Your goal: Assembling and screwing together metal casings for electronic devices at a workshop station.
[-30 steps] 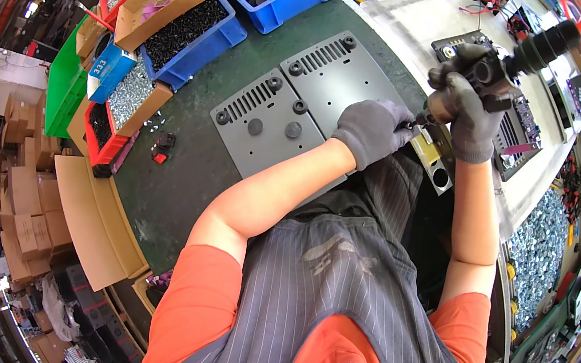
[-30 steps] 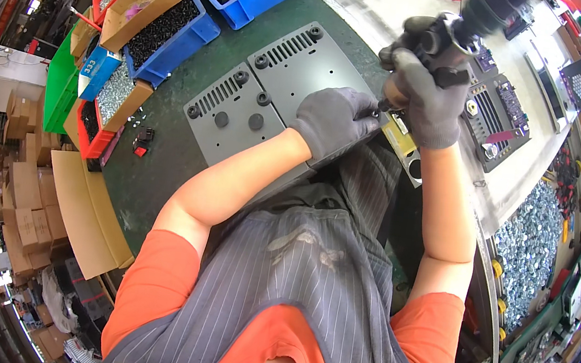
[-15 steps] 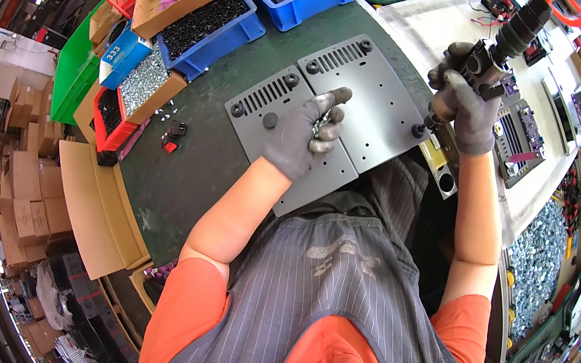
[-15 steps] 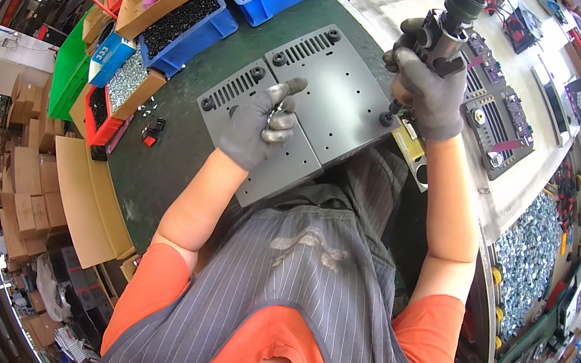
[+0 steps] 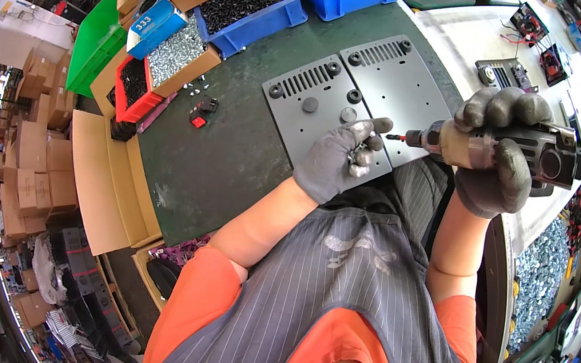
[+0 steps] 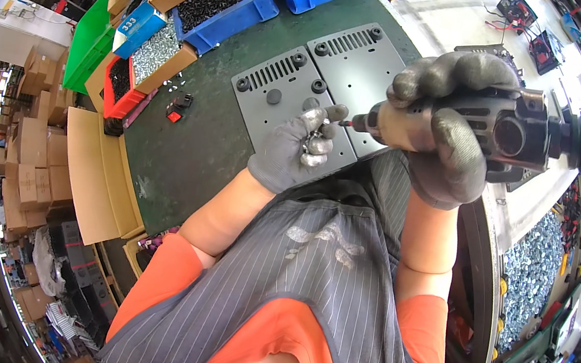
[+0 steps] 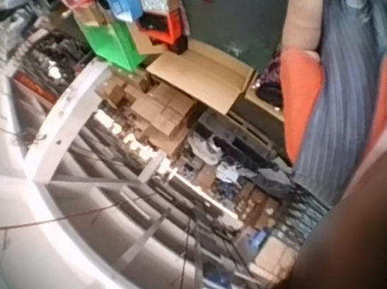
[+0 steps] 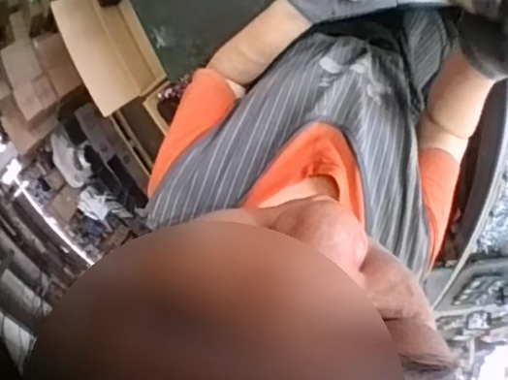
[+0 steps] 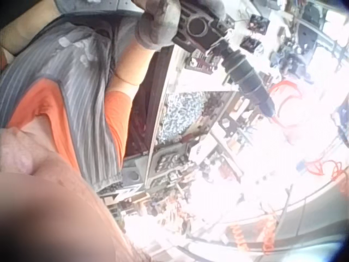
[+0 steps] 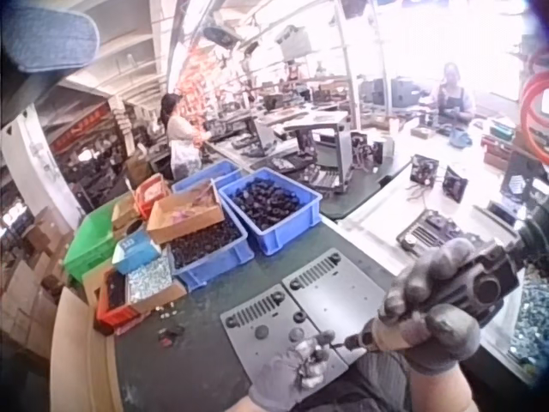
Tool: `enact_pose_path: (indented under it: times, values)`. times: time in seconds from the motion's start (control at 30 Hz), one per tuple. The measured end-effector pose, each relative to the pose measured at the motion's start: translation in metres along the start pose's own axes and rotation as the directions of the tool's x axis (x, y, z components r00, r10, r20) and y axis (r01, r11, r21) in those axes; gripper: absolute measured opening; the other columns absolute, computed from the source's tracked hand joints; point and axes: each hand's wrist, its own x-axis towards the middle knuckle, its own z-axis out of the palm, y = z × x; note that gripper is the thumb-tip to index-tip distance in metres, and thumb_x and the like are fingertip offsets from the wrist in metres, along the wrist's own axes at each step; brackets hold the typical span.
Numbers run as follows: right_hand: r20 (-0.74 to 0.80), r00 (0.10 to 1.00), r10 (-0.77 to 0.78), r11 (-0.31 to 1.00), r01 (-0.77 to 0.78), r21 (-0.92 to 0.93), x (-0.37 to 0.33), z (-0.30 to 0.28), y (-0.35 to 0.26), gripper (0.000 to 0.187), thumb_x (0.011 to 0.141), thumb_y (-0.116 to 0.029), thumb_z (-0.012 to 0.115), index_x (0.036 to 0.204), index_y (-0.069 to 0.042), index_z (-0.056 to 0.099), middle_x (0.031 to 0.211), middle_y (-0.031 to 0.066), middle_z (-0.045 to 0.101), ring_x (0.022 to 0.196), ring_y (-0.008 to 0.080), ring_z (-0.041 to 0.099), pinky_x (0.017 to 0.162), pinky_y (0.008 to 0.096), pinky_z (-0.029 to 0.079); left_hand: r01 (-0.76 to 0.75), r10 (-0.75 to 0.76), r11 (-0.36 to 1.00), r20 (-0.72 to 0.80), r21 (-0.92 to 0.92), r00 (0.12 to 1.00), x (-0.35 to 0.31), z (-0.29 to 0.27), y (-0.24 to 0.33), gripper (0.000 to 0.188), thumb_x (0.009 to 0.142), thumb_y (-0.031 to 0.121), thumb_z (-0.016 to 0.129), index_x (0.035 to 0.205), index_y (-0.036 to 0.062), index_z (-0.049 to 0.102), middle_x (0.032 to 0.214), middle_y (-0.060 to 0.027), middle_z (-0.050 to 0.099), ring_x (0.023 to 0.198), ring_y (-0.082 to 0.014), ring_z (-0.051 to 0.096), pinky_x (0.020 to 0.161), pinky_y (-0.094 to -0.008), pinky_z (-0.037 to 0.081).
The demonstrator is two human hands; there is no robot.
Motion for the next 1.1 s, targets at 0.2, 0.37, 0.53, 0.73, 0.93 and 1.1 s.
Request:
enact_pose_path:
  times: [0.2,0.37,0.53,0.73,0.93,1.1]
  values:
    - [-0.024,0.999,-0.026,1.000,0.026,-0.003,-0.005,0.013,0.013,0.045,0.072,-0.014,0.061,0.115,-0.006,0.049,0.090,0.0097,0.049,0.080,0.0242,0.050,0.070,0.0353,0.043,0.006,0.007,0.996,0.159,-0.084,0.987,-0.011,-0.003,-0.001,0.030,0.098,0.022,0.042,0.115,-0.0004,0.051,0.080,0.0010,0.053,0.056,-0.0001,0.043,0.041,-0.0124,0.034]
    - [0.076,0.997,-0.014,1.000,0.012,0.018,-0.004,0.014,0.017,0.045,0.071,-0.017,0.060,0.114,-0.007,0.048,0.087,0.0064,0.044,0.075,0.0202,0.046,0.065,0.0322,0.040,0.006,-0.005,1.000,0.181,-0.005,0.984,-0.015,-0.006,0.000,0.031,0.098,0.023,0.039,0.115,-0.0009,0.051,0.075,0.0017,0.051,0.052,-0.0009,0.039,0.040,-0.0129,0.032]
    - [-0.091,0.992,0.083,0.965,-0.057,0.257,-0.009,0.002,0.011,0.043,0.074,-0.016,0.058,0.113,-0.004,0.046,0.087,0.0041,0.040,0.078,0.0169,0.041,0.068,0.0282,0.037,0.068,-0.097,0.993,0.347,0.093,0.933,-0.026,0.000,0.006,0.038,0.097,0.028,0.043,0.111,-0.0053,0.053,0.071,0.0021,0.046,0.045,-0.0008,0.032,0.039,-0.0128,0.028]
    - [-0.353,0.932,0.079,0.970,0.009,0.242,-0.013,-0.034,0.007,0.041,0.075,-0.014,0.057,0.113,0.001,0.051,0.094,0.0130,0.055,0.086,0.0245,0.050,0.074,0.0369,0.045,0.001,0.382,-0.241,0.094,0.970,0.919,0.013,0.003,0.059,0.044,0.086,0.042,0.059,0.111,0.0064,0.062,0.102,-0.0127,0.066,0.092,-0.0216,0.064,0.080,-0.0313,0.050]
    - [-0.457,0.881,0.122,0.992,-0.099,0.074,-0.025,-0.047,0.000,0.045,0.072,-0.013,0.058,0.114,0.001,0.052,0.091,0.0137,0.057,0.085,0.0285,0.057,0.074,0.0382,0.048,0.189,0.426,-0.506,0.053,0.842,0.903,0.044,0.011,0.072,0.028,0.081,0.033,0.062,0.099,0.0124,0.068,0.081,-0.0094,0.067,0.079,-0.0243,0.064,0.071,-0.0367,0.048]
    - [-0.406,0.910,0.089,0.990,-0.127,-0.068,-0.027,-0.042,-0.001,0.047,0.071,-0.013,0.059,0.116,-0.001,0.052,0.091,0.0129,0.057,0.083,0.0270,0.056,0.074,0.0386,0.047,-0.159,0.236,-0.415,0.275,0.896,0.932,0.024,0.022,0.025,0.031,0.080,0.033,0.061,0.102,0.0107,0.066,0.095,-0.0117,0.066,0.085,-0.0274,0.063,0.074,-0.0398,0.049]
